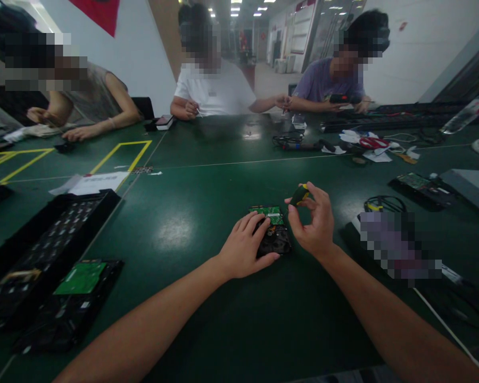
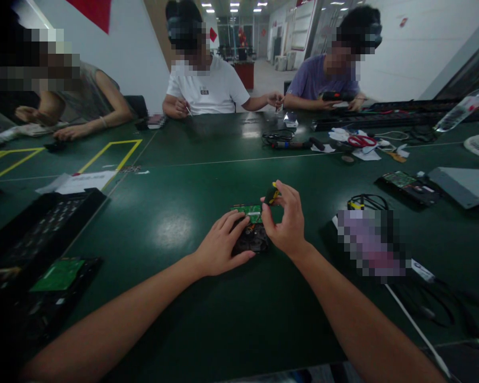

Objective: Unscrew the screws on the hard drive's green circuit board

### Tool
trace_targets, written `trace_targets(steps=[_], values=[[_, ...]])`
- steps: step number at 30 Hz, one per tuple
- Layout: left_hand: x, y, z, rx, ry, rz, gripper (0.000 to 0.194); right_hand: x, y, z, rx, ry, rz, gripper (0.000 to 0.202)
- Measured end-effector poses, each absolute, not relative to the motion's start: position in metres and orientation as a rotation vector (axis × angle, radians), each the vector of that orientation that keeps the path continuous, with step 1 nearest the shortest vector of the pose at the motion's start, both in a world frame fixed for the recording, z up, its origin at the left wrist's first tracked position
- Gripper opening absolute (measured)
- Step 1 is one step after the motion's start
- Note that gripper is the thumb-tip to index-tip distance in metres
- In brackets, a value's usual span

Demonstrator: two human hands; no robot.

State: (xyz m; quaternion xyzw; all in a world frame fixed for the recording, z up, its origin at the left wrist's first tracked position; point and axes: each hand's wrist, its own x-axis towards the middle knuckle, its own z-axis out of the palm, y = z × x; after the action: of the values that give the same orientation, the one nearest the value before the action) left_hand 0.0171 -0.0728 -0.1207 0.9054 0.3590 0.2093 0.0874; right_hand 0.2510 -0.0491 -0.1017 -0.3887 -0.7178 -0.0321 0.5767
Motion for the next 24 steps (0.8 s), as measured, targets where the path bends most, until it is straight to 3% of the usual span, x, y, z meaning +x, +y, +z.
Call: trace_targets(steps=[24], values=[[0.0175, -0.073, -0.1206, 2.689, 1.059, 0.649, 0.089, 0.247, -0.0546, -0.0984, -1.006, -1.638, 0.141, 0.077]])
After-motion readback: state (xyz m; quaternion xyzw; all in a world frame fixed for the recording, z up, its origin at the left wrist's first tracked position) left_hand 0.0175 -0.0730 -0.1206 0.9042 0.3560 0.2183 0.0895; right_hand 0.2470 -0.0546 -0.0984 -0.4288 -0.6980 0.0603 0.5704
